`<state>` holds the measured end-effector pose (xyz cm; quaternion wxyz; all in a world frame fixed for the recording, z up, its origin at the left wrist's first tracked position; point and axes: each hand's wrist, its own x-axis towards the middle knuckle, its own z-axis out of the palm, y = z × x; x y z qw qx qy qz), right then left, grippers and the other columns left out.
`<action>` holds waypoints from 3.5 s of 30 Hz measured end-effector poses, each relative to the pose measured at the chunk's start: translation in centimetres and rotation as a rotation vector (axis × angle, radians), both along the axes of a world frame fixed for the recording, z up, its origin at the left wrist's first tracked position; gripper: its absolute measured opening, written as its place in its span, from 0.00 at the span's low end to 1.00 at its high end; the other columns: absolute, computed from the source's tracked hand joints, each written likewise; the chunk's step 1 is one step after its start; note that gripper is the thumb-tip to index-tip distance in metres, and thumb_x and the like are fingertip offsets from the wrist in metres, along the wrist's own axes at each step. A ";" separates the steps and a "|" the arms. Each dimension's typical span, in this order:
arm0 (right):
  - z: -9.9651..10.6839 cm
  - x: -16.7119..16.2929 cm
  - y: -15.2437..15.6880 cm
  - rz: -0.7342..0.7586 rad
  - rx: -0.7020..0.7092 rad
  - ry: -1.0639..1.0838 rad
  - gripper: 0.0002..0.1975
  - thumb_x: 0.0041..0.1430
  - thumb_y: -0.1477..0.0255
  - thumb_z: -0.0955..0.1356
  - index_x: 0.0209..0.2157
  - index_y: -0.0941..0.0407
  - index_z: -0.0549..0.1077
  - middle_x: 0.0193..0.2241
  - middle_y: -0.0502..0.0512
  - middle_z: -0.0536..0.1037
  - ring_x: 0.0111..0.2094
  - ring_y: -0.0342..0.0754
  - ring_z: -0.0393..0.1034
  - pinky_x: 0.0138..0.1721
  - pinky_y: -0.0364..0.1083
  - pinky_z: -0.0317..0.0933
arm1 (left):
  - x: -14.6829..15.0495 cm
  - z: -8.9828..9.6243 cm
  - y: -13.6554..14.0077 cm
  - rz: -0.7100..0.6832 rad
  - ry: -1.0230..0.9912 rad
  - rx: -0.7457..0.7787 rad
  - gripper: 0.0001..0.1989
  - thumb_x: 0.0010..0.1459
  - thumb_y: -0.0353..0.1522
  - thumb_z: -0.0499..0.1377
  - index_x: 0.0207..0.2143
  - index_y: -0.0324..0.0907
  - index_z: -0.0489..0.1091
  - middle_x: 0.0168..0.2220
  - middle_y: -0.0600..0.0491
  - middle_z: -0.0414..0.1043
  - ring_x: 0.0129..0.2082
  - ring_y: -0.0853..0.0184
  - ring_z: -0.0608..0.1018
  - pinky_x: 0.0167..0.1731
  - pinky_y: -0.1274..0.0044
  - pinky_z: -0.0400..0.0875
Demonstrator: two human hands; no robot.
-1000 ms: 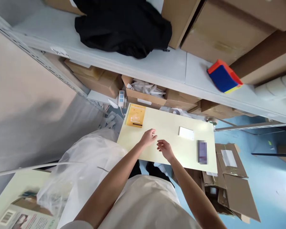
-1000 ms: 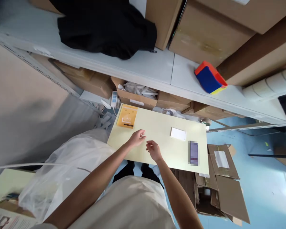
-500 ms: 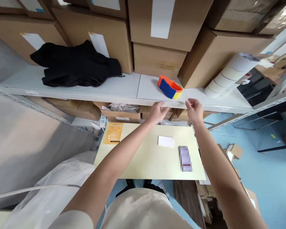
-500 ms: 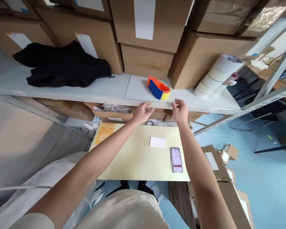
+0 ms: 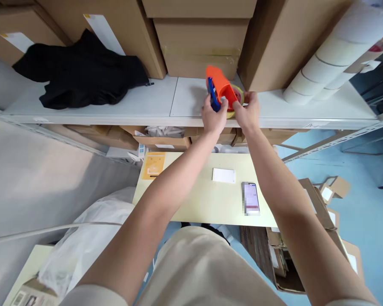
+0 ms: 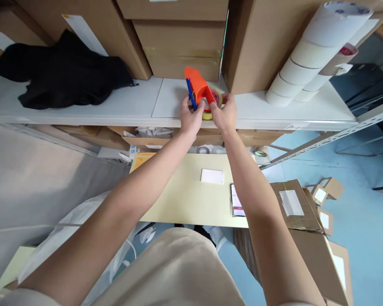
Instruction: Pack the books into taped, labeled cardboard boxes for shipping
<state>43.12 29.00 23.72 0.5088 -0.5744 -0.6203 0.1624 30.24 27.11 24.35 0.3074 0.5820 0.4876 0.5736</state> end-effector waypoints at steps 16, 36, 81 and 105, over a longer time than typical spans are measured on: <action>-22.6 -0.6 -34.0 -0.093 -0.716 -0.013 0.27 0.55 0.58 0.64 0.53 0.56 0.59 0.49 0.65 0.65 0.45 0.54 0.68 0.39 0.52 0.69 | -2.4 -22.1 -27.2 -0.335 0.133 -0.823 0.27 0.51 0.23 0.59 0.55 0.40 0.62 0.49 0.45 0.71 0.38 0.67 0.77 0.41 0.71 0.76; -25.7 0.1 -35.5 -0.085 -0.798 -0.118 0.33 0.56 0.58 0.63 0.60 0.58 0.55 0.50 0.69 0.66 0.43 0.57 0.71 0.43 0.56 0.66 | -2.5 -24.4 -28.8 -0.441 0.131 -0.850 0.33 0.51 0.26 0.60 0.60 0.40 0.56 0.53 0.44 0.69 0.48 0.62 0.76 0.48 0.69 0.71; -15.3 -36.7 -44.2 1.632 -0.167 -0.765 0.17 0.62 0.71 0.58 0.46 0.54 0.72 0.41 0.57 0.78 0.40 0.50 0.73 0.41 0.48 0.66 | -33.3 -17.8 -64.3 1.070 -0.204 -0.754 0.14 0.54 0.36 0.55 0.41 0.39 0.71 0.36 0.47 0.76 0.31 0.66 0.78 0.33 0.74 0.73; -13.5 -52.8 -54.6 2.220 0.187 -0.983 0.14 0.63 0.73 0.59 0.44 0.54 0.73 0.40 0.55 0.78 0.41 0.47 0.73 0.43 0.44 0.64 | -36.8 -18.4 -74.9 1.688 -0.417 -0.699 0.14 0.53 0.34 0.56 0.40 0.37 0.72 0.36 0.47 0.77 0.31 0.65 0.78 0.33 0.73 0.72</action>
